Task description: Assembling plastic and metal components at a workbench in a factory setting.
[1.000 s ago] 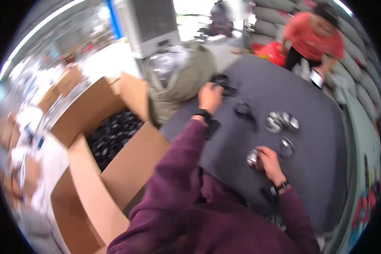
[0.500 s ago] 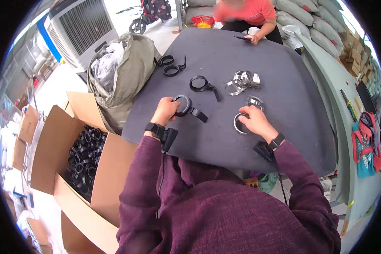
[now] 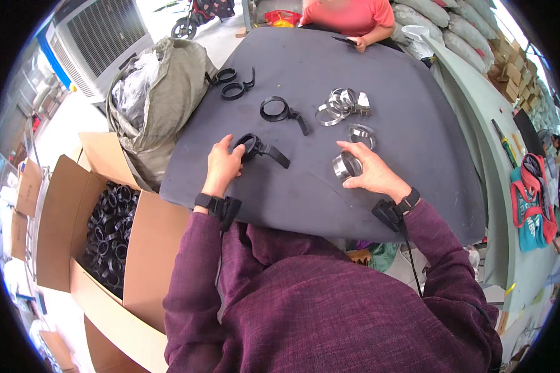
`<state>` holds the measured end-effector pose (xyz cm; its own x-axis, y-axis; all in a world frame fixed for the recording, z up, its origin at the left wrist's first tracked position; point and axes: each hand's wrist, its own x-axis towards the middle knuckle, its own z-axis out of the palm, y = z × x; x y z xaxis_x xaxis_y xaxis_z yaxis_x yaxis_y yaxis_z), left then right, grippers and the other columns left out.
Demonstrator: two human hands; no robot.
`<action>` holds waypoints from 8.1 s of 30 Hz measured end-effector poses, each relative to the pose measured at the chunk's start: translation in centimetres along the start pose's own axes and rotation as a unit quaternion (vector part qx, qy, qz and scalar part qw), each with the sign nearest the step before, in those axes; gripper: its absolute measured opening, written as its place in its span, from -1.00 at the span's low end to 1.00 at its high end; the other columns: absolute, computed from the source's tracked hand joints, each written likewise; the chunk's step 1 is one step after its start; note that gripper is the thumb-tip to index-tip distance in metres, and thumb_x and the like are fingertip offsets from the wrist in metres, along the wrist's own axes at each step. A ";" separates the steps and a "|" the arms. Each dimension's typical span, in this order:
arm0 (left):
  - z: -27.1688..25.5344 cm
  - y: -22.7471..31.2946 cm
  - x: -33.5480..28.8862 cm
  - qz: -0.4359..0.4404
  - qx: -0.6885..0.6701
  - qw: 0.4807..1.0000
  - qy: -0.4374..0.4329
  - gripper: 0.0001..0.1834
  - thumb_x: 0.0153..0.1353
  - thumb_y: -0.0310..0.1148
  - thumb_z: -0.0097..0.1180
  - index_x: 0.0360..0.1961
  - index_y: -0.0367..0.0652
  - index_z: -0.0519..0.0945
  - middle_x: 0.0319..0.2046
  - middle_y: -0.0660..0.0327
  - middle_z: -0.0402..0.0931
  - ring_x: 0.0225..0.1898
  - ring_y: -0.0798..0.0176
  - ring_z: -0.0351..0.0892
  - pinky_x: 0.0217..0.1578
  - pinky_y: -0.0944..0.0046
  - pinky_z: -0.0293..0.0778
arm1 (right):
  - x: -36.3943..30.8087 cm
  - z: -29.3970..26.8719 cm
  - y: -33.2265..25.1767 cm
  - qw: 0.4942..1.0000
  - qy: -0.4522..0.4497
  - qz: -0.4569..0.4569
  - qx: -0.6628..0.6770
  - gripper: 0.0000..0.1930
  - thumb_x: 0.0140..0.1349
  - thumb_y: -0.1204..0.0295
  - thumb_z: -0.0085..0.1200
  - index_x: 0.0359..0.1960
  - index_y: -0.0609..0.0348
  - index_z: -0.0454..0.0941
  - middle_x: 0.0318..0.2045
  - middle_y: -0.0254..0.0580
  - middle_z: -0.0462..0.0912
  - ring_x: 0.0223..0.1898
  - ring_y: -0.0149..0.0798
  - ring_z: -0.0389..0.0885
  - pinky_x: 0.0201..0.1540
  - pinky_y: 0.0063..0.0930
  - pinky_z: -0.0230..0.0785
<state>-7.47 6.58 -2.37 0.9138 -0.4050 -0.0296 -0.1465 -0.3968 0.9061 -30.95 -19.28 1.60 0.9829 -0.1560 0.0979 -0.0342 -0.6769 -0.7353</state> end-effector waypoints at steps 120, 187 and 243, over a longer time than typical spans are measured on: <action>-0.2 -0.1 -8.5 0.050 -0.110 0.989 0.090 -0.81 0.24 -0.38 0.14 -0.27 -0.30 0.47 -0.66 0.36 0.33 -0.67 0.50 0.27 -0.64 0.47 0.21 | -5.4 -3.2 -2.0 0.924 -0.126 0.076 -0.352 -0.25 -0.15 0.13 0.36 0.08 0.30 0.42 -0.28 0.02 0.50 -0.27 0.11 0.56 -0.12 -0.13 0.44; 0.9 -4.3 -17.6 -0.048 -0.213 0.974 -0.068 -0.82 0.25 -0.36 0.15 -0.37 -0.29 0.56 -0.54 0.32 0.53 -0.48 0.47 0.46 -0.40 0.44 0.38 | 6.7 12.7 -10.6 0.951 -0.066 -0.219 -0.208 -0.36 0.05 0.09 0.24 0.10 0.23 0.43 -0.09 0.04 0.51 0.01 0.05 0.48 0.03 -0.16 0.36; 0.8 0.4 -9.9 0.015 -0.276 0.958 -0.077 -0.73 0.32 -0.23 0.02 -0.46 -0.15 0.38 -0.70 0.30 0.28 -0.70 0.43 0.32 -0.67 0.39 0.28 | -11.7 3.0 0.1 0.937 0.336 0.084 -0.035 -0.81 0.22 0.41 0.07 -0.20 0.26 0.51 -0.39 -0.13 0.56 -0.39 -0.11 0.58 -0.32 -0.27 0.43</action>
<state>-16.89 9.79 -2.04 0.8389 -0.5437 -0.0235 0.0902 0.0962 0.9913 -41.89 -15.34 -1.67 0.6266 -0.6673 0.4027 -0.2134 -0.6438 -0.7348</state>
